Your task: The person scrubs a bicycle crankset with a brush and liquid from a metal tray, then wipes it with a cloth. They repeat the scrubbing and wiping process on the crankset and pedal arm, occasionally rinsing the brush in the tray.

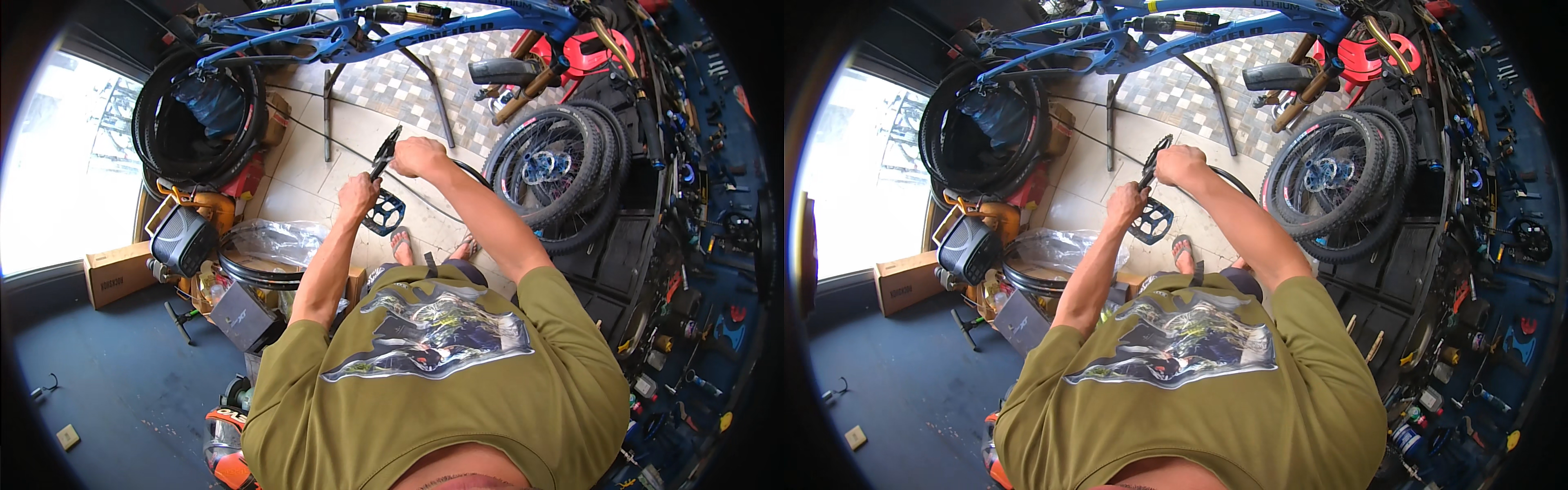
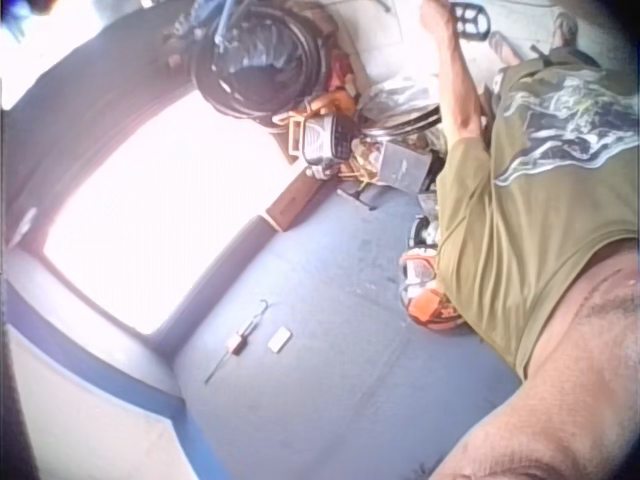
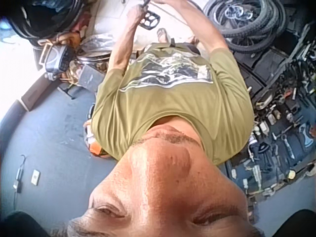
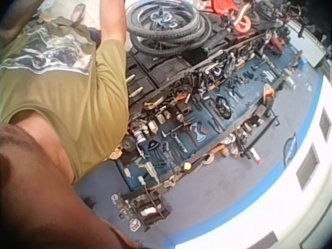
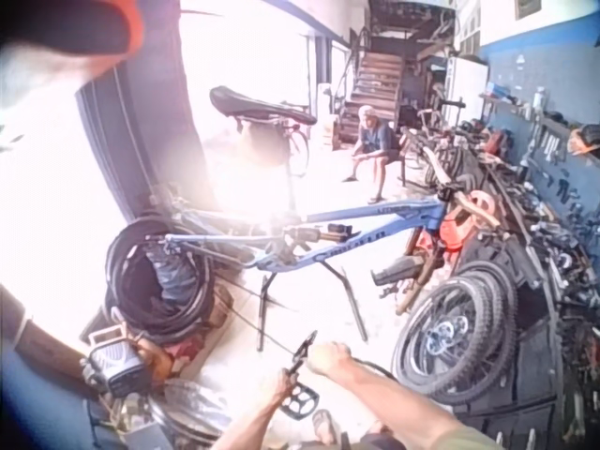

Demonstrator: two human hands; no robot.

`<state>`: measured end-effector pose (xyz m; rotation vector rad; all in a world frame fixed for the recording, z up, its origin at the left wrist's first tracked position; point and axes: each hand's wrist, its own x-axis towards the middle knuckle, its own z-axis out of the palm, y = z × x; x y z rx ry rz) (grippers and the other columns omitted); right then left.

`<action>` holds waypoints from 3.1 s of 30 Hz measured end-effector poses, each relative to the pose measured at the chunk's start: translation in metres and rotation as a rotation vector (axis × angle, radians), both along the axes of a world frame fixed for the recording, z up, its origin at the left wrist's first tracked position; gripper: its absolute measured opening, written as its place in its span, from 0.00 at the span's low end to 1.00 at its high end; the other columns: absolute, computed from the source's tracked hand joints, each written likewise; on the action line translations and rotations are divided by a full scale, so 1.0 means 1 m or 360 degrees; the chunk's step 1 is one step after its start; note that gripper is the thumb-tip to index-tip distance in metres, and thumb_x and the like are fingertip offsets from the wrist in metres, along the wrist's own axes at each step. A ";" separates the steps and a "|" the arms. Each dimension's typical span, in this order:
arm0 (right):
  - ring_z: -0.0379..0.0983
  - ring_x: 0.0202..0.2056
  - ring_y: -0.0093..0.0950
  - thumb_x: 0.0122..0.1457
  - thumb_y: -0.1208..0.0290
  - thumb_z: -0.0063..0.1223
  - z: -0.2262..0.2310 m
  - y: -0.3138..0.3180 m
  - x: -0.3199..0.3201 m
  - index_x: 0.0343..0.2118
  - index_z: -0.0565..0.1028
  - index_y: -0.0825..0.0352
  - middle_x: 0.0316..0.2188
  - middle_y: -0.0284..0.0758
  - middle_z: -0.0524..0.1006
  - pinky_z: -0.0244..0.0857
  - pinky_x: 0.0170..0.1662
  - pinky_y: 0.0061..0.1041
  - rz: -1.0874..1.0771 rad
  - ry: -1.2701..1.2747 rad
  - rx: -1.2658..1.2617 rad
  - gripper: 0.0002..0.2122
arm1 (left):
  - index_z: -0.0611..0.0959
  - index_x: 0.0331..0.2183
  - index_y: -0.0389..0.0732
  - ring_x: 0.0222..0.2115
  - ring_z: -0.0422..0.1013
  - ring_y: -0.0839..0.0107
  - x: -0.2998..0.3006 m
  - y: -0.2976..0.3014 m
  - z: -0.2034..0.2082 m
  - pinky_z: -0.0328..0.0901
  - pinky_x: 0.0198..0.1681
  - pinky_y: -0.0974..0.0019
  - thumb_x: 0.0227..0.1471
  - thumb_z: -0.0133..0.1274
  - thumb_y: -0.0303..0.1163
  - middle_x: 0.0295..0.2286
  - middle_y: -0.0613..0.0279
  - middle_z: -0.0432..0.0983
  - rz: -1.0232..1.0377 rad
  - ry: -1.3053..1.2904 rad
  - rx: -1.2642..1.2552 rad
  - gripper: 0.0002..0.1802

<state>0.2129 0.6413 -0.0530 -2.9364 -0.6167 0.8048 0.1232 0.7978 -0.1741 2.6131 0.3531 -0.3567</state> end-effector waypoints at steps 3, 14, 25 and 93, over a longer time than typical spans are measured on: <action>0.79 0.49 0.39 0.63 0.55 0.54 0.003 -0.002 0.006 0.42 0.84 0.64 0.46 0.42 0.82 0.73 0.52 0.38 -0.0083 0.0001 0.0025 0.17 | 0.84 0.33 0.36 0.36 0.79 0.41 -0.001 -0.001 -0.004 0.72 0.41 0.45 0.57 0.55 0.51 0.31 0.40 0.82 -0.0016 -0.0040 0.0036 0.24; 0.78 0.49 0.42 0.63 0.54 0.52 0.009 -0.039 -0.007 0.45 0.83 0.61 0.45 0.44 0.82 0.71 0.53 0.40 -0.0094 0.0103 0.0212 0.17 | 0.77 0.41 0.25 0.43 0.76 0.39 0.009 0.003 -0.037 0.70 0.48 0.45 0.58 0.51 0.60 0.37 0.29 0.79 0.0393 0.0104 -0.0147 0.39; 0.78 0.48 0.47 0.66 0.54 0.48 -0.022 -0.039 -0.032 0.47 0.81 0.66 0.43 0.51 0.81 0.70 0.53 0.45 -0.0015 0.0389 0.0522 0.20 | 0.81 0.36 0.31 0.31 0.81 0.60 0.005 0.009 -0.078 0.72 0.38 0.59 0.47 0.63 0.49 0.26 0.49 0.82 0.0652 0.0052 -0.1181 0.27; 0.79 0.49 0.43 0.60 0.63 0.50 -0.053 0.020 0.008 0.44 0.82 0.66 0.46 0.46 0.81 0.74 0.51 0.41 -0.0133 0.0142 0.0129 0.16 | 0.85 0.32 0.29 0.26 0.81 0.62 -0.020 0.021 -0.056 0.74 0.35 0.59 0.46 0.64 0.49 0.24 0.51 0.83 0.0550 0.0369 -0.0832 0.27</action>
